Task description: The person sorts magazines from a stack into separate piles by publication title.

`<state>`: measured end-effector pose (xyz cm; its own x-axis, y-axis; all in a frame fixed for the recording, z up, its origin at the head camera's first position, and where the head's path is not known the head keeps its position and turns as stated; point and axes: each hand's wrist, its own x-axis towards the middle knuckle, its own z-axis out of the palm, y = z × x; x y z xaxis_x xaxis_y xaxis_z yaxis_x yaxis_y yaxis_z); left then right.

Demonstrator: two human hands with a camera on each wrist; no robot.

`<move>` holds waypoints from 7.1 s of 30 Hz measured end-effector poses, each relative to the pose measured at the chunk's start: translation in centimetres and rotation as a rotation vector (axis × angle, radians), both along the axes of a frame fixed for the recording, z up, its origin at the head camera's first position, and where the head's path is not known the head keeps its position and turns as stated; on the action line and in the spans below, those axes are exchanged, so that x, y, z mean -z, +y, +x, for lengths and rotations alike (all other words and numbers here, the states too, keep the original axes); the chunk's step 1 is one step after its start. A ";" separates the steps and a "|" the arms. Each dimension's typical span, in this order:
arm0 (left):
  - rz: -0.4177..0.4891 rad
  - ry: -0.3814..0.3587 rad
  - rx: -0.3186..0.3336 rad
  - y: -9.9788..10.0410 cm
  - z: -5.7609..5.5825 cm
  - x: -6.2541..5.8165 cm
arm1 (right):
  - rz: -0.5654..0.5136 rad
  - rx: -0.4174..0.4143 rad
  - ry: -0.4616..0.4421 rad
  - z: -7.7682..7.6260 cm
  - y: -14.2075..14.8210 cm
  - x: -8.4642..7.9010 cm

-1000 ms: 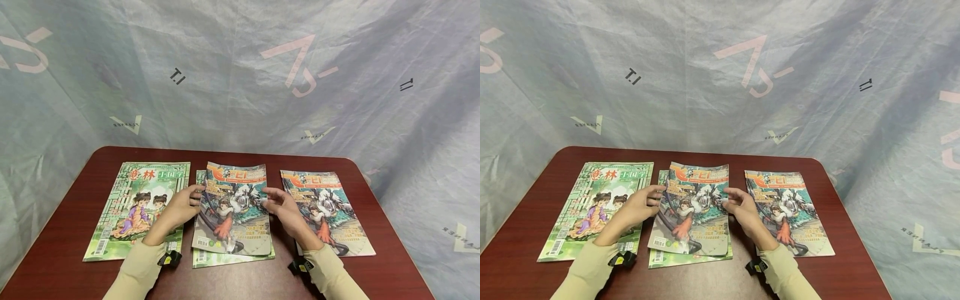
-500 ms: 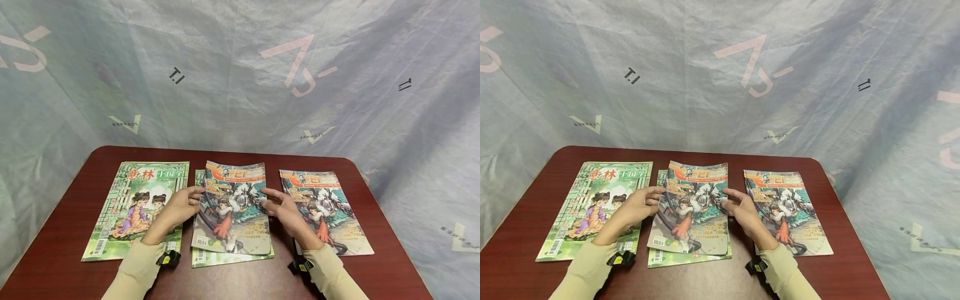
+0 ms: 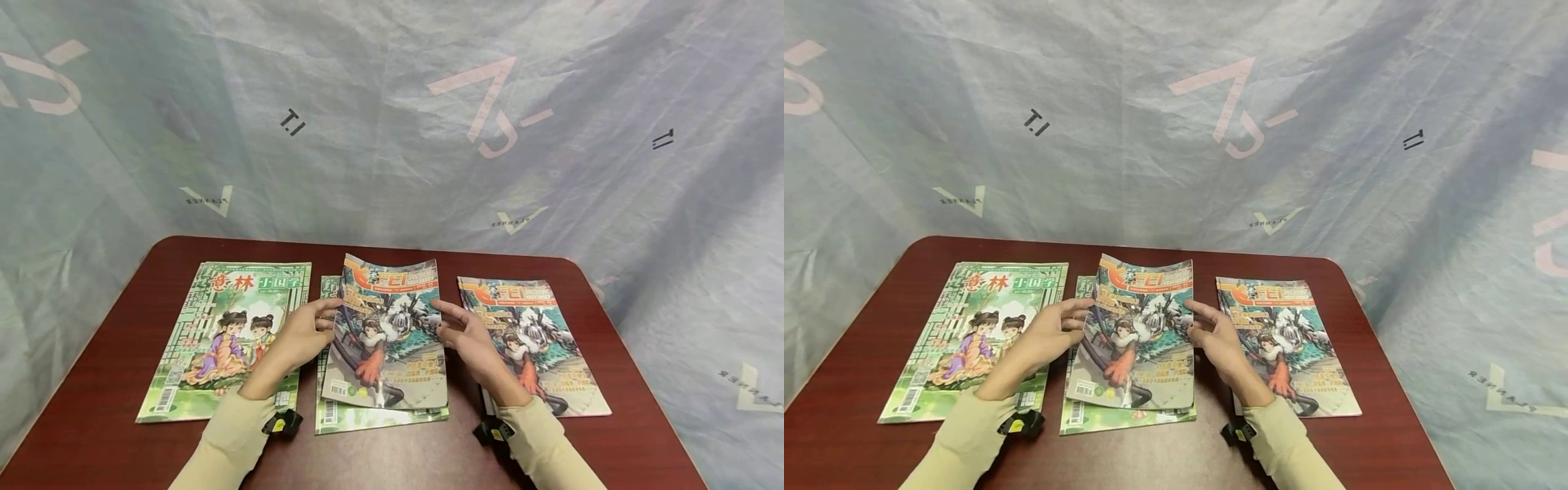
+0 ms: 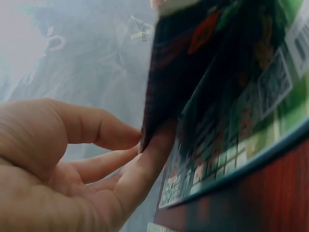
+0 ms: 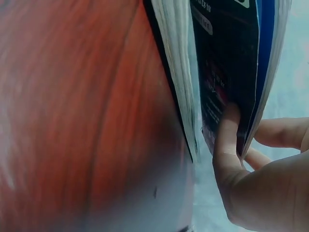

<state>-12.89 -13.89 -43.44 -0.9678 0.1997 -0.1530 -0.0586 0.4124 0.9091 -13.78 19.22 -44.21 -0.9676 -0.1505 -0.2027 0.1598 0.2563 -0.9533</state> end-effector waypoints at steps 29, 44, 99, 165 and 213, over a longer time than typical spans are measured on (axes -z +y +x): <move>0.276 0.007 0.078 10.7 1.5 0.3 | 0.049 0.070 0.127 1.7 9.9 -1.7; 0.471 -0.068 0.197 16.3 2.0 0.7 | 0.115 0.023 0.206 2.8 16.9 -2.1; 0.724 -0.288 0.318 21.5 0.7 3.0 | 0.109 0.135 0.144 2.5 24.9 0.5; 0.330 0.041 0.141 5.7 0.7 -0.3 | 0.050 0.102 0.302 3.9 7.4 -3.0; -0.078 -0.072 0.028 0.6 1.7 -0.7 | -0.012 -0.011 -0.095 3.7 -0.6 -1.2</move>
<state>-11.18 -13.27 -42.74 -0.9480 0.2109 -0.2383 -0.1104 0.4843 0.8679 -10.11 18.60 -42.97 -0.9424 -0.1637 -0.2918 0.2472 0.2471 -0.9369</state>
